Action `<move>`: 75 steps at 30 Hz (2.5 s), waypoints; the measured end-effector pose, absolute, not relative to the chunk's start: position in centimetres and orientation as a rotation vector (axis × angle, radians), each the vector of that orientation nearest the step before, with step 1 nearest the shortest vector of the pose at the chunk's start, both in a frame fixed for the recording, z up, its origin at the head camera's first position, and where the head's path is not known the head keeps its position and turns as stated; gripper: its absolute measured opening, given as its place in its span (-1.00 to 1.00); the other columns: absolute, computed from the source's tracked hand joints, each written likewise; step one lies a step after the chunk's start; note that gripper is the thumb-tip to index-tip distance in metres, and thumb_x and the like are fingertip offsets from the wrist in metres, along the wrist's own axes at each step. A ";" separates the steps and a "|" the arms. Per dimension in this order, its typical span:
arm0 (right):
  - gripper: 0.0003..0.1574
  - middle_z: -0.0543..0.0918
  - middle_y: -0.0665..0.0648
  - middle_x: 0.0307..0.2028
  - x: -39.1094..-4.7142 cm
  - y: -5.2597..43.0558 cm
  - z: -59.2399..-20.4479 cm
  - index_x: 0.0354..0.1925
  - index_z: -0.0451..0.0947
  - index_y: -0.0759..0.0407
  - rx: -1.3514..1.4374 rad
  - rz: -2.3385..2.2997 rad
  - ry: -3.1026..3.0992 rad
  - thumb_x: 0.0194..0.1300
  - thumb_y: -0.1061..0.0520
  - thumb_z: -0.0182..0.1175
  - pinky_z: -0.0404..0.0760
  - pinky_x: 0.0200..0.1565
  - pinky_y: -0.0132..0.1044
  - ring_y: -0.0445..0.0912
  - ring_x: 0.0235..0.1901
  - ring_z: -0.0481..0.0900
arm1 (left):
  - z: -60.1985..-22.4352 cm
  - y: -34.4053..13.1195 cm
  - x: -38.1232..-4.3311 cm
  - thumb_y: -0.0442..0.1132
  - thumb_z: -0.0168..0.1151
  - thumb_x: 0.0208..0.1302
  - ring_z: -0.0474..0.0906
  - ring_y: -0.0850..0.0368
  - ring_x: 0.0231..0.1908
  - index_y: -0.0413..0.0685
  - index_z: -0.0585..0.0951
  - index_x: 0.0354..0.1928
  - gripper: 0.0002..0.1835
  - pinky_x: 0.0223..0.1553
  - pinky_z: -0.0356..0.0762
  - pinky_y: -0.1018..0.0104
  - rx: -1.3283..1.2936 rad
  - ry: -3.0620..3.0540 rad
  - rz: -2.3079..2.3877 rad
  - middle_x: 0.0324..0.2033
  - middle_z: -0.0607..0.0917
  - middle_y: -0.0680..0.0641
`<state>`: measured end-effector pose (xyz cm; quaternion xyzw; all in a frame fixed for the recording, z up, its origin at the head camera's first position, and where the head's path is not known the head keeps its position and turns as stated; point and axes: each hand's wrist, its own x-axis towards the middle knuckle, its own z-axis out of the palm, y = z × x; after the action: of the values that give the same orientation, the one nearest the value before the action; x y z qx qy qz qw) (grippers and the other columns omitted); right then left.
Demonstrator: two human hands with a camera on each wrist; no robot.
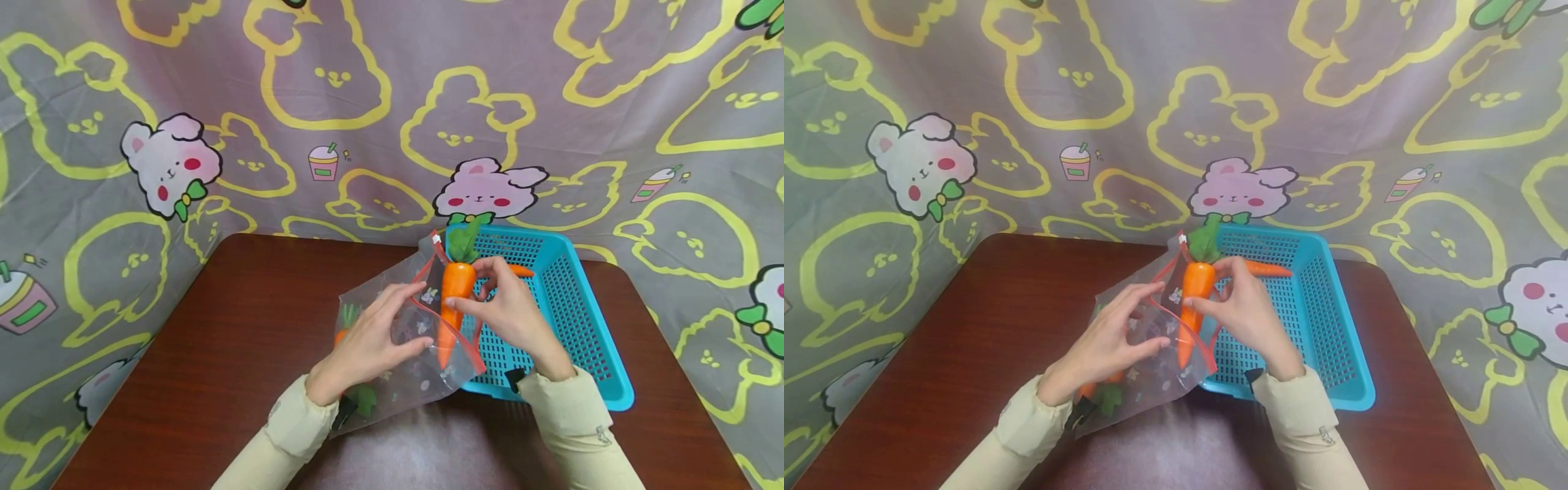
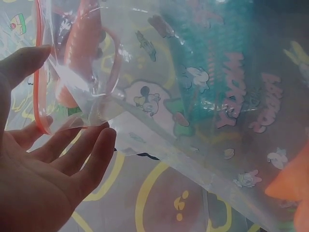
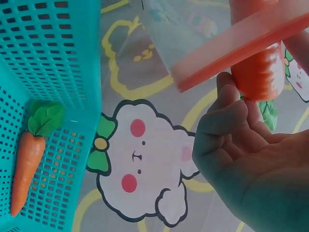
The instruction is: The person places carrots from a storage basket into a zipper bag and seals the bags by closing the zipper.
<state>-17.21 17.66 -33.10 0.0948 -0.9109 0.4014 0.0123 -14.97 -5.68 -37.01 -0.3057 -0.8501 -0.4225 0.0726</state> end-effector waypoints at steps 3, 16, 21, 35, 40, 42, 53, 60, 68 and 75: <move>-0.16 0.50 0.22 -0.24 -17.1 17.6 -33.1 0.15 0.23 0.21 0.301 1.271 -2.843 0.10 -0.10 0.42 0.58 -0.51 -0.27 0.01 -0.35 0.46 | -37.0 -5.7 -14.9 -0.03 0.44 0.10 0.42 0.16 0.17 0.08 0.29 0.38 -0.19 0.13 0.53 0.17 -0.912 -2.554 -1.266 0.23 0.43 0.07; -0.18 0.52 0.19 -0.19 -16.7 17.5 -33.1 0.13 0.27 0.21 0.338 1.219 -2.866 0.09 -0.11 0.43 0.56 -0.50 -0.26 -0.01 -0.33 0.47 | -37.1 -5.6 -15.0 -0.03 0.44 0.10 0.40 0.21 0.17 0.10 0.29 0.39 -0.18 0.17 0.50 0.17 -0.890 -2.555 -1.276 0.23 0.41 0.13; -0.18 0.53 0.19 -0.19 -16.7 17.5 -33.1 0.12 0.28 0.22 0.347 1.212 -2.868 0.07 -0.11 0.44 0.56 -0.50 -0.27 0.00 -0.33 0.48 | -37.1 -5.6 -15.0 -0.03 0.44 0.10 0.42 0.16 0.16 0.09 0.28 0.38 -0.18 0.16 0.51 0.16 -0.892 -2.553 -1.279 0.23 0.43 0.06; -0.22 0.54 0.18 -0.17 -16.5 17.5 -33.0 0.10 0.31 0.22 0.384 1.222 -2.877 0.08 -0.09 0.44 0.59 -0.46 -0.28 -0.02 -0.30 0.49 | -37.1 -5.6 -15.1 -0.03 0.44 0.10 0.44 0.09 0.15 0.05 0.29 0.38 -0.18 0.14 0.53 0.15 -0.890 -2.549 -1.293 0.23 0.44 0.00; -0.23 0.55 0.18 -0.15 -16.5 17.4 -33.0 0.09 0.32 0.22 0.389 1.238 -2.885 0.08 -0.10 0.43 0.61 -0.45 -0.27 -0.02 -0.29 0.51 | -37.1 -5.6 -15.1 -0.02 0.43 0.10 0.45 0.06 0.16 0.11 0.28 0.39 -0.18 0.15 0.52 0.15 -0.889 -2.556 -1.295 0.24 0.42 0.05; -0.25 0.56 0.18 -0.16 -16.5 17.5 -33.0 0.08 0.33 0.22 0.393 1.239 -2.890 0.08 -0.10 0.43 0.61 -0.45 -0.27 -0.02 -0.30 0.51 | -37.0 -5.6 -15.1 -0.01 0.43 0.10 0.45 0.06 0.16 0.13 0.27 0.39 -0.18 0.16 0.52 0.16 -0.889 -2.557 -1.291 0.24 0.42 0.08; -0.31 0.64 0.13 -0.15 -16.5 17.9 -32.9 0.04 0.38 0.17 0.422 1.227 -2.874 0.12 -0.16 0.39 0.57 -0.38 -0.26 -0.04 -0.30 0.52 | -37.0 -5.5 -15.2 -0.08 0.45 0.09 0.47 0.10 0.09 0.02 0.29 0.38 -0.18 0.08 0.57 0.16 -0.918 -2.510 -1.297 0.22 0.43 0.02; -0.34 0.60 0.14 -0.14 -16.7 18.2 -33.0 0.03 0.37 0.17 0.361 1.235 -2.888 0.16 -0.18 0.35 0.57 -0.44 -0.25 -0.02 -0.30 0.51 | -37.0 -5.5 -15.1 -0.08 0.45 0.10 0.45 0.11 0.12 0.04 0.28 0.39 -0.17 0.10 0.56 0.18 -0.922 -2.521 -1.303 0.22 0.42 0.03; -0.41 0.59 0.16 -0.14 -17.0 18.4 -33.0 0.04 0.39 0.20 0.304 1.181 -2.883 0.25 -0.16 0.27 0.53 -0.48 -0.23 -0.02 -0.34 0.51 | -36.8 -5.5 -15.1 -0.06 0.45 0.09 0.43 0.14 0.13 0.02 0.29 0.38 -0.18 0.10 0.56 0.17 -0.920 -2.517 -1.294 0.22 0.42 0.07; -0.48 0.58 0.16 -0.09 -17.3 18.5 -33.1 0.08 0.40 0.19 0.297 1.187 -2.887 0.34 -0.12 0.18 0.52 -0.43 -0.23 -0.03 -0.29 0.56 | -36.7 -5.6 -15.1 -0.03 0.42 0.12 0.40 0.20 0.16 0.06 0.29 0.38 -0.20 0.15 0.52 0.17 -0.932 -2.530 -1.291 0.23 0.43 0.06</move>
<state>-17.34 18.53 -33.12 0.0949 -0.9207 0.3784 0.0030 -15.09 -5.57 -36.66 -0.3107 -0.8439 -0.4306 0.0760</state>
